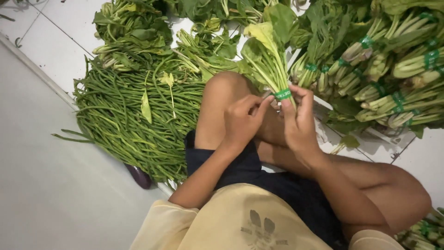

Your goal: Bundling leafy green vegetables using green tape and scissors.

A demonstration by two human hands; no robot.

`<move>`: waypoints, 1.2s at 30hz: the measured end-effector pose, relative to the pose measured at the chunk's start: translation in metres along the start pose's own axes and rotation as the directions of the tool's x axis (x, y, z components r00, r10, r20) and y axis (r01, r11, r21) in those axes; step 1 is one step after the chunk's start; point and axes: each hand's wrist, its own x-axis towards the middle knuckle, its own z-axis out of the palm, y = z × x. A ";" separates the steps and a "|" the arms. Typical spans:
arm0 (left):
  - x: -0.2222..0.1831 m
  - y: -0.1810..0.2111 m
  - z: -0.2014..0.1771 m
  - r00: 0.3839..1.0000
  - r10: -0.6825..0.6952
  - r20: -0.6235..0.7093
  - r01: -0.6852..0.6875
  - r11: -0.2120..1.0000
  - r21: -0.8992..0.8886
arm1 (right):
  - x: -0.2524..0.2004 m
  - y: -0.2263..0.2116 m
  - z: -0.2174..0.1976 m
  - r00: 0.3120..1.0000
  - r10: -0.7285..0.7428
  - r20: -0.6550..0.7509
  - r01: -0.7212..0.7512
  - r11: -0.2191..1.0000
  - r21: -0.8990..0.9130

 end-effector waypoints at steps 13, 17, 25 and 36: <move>-0.003 -0.015 -0.002 0.851 -0.441 0.285 0.485 0.868 -0.106 | -0.012 0.028 0.023 0.911 -0.392 0.129 0.403 0.781 -0.477; -0.002 -0.021 0.003 0.831 -0.476 0.288 0.542 0.812 -0.219 | -0.007 0.027 0.023 0.913 -0.378 0.156 0.408 0.833 -0.373; -0.002 -0.021 0.012 0.788 -0.565 0.243 0.615 0.705 -0.355 | -0.006 0.038 0.021 0.940 -0.316 0.128 0.340 0.894 -0.292; 0.004 -0.032 0.011 0.763 -0.608 0.220 0.617 0.581 -0.531 | -0.001 0.047 0.011 0.908 -0.322 0.270 0.380 0.903 -0.202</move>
